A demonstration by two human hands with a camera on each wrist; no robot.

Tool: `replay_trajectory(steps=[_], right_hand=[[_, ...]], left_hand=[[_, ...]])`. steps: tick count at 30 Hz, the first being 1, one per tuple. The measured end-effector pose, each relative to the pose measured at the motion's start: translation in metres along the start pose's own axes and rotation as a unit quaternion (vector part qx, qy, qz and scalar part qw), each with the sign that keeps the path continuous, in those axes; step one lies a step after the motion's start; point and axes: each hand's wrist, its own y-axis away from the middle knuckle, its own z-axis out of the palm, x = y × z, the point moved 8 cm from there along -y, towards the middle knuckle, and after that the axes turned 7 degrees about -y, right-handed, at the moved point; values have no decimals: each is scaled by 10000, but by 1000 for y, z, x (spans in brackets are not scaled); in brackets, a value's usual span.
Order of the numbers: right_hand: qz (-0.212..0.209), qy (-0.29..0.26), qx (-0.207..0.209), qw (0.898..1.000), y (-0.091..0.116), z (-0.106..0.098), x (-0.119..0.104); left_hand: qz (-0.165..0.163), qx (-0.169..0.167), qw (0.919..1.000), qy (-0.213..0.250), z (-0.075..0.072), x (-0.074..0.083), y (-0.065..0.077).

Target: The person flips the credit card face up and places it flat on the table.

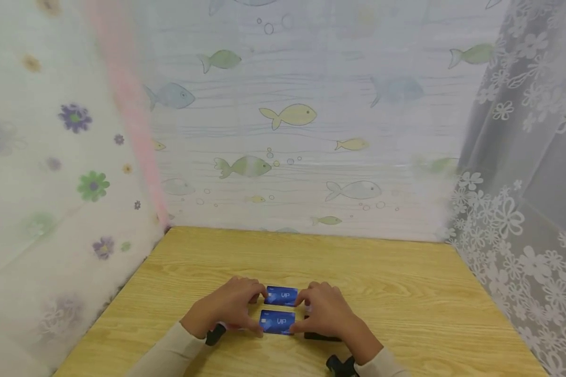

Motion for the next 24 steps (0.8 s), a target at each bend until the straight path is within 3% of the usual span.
replay_trajectory(steps=[4, 9, 15, 24], right_hand=[[18, -292, 172, 9994, 5, -15, 9], [221, -485, 248, 9983, 13, -26, 23], [439, -576, 186, 9972, 24, -32, 37], [331, -724, 48, 9968, 45, -36, 53]], left_hand=[[162, 130, 9996, 168, -5, 8, -5], [343, 173, 9992, -95, -7, 20, -15], [301, 89, 9989, -349, -8, 33, -22], [304, 244, 9985, -386, -6, 53, -34]])
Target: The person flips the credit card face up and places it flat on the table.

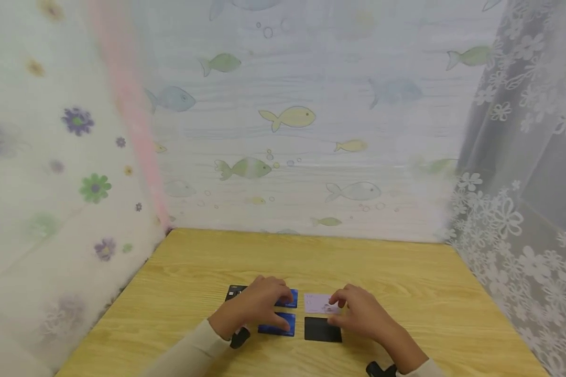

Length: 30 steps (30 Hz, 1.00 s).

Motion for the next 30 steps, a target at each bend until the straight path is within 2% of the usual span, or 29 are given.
replay_trajectory(steps=[7, 13, 19, 26, 30], right_hand=[[17, -276, -140, 9995, 12, -3, 5], [135, -365, -245, 9989, 16, -2, 11], [277, -383, -406, 9981, 17, 1, 17], [251, -432, -479, 9976, 18, 3, 18], [209, -426, -495, 9976, 18, 5, 17]], left_hand=[[-67, 220, 9995, 233, 1, 16, -8], [-108, 37, 9997, 234, 3, 28, -14], [-218, -9, 9993, 319, 8, 34, -19], [-324, -84, 9994, -48, 14, 36, -23], [-398, -199, 9989, 132, 19, 35, -26]])
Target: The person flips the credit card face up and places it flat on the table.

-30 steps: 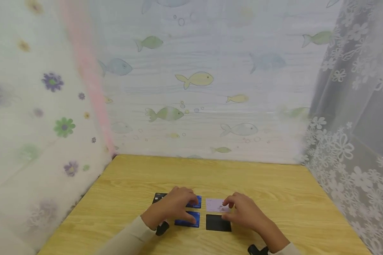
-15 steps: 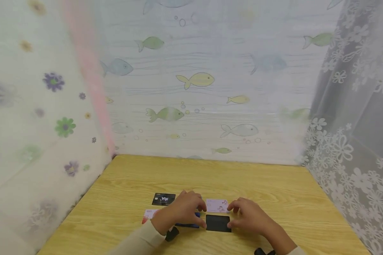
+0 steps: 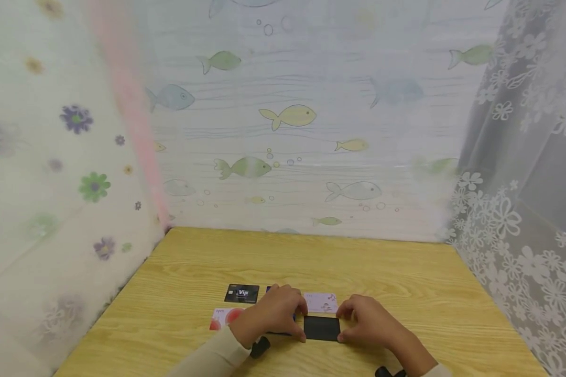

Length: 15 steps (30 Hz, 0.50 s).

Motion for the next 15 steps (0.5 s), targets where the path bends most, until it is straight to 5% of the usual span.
replay_trajectory(steps=[15], right_hand=[[-95, -25, -159, 9998, -2, 4, -5]], left_hand=[[-373, -560, 9965, 496, -1, 3, -7]])
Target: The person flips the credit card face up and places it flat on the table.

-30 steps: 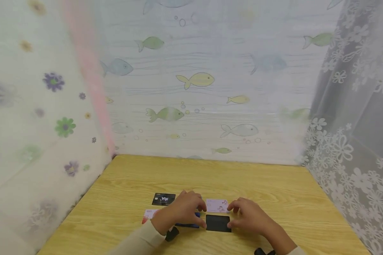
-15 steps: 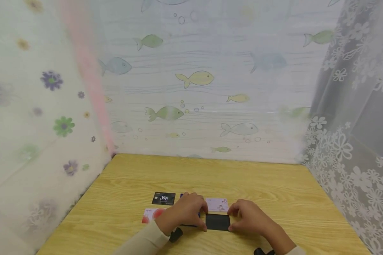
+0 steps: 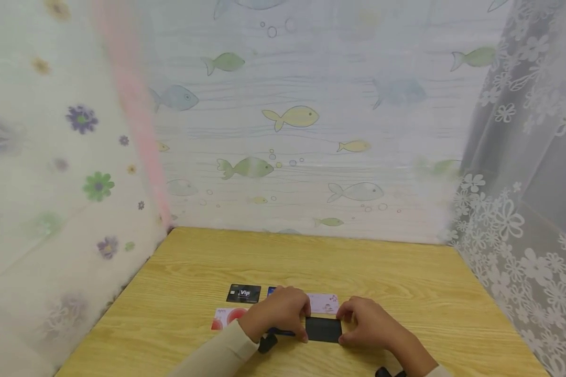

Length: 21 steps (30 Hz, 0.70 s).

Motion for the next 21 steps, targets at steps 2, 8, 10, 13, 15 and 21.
replay_trajectory(steps=[2, 8, 10, 13, 15, 21], right_hand=[[-50, 14, -11, 10000, 0, 0, -1], [-95, -68, 0, 9999, 1, 0, -1], [-68, -110, -10, 9999, 2, 0, 0], [-38, -159, -13, 9999, 2, 0, 1], [-39, -198, -5, 9998, 2, 0, 2], [-89, -255, 66, 9996, 1, 0, 3]], left_hand=[[16, 1, 10000, -47, -1, 1, 0], [-64, 61, 9999, -109, -2, 2, 1], [-93, 95, 9998, -144, -1, 2, 1], [-39, 141, 9993, -341, 0, 3, 1], [24, 183, 9987, -485, 1, 4, 1], [95, 253, 9968, -751, 1, 4, 3]])
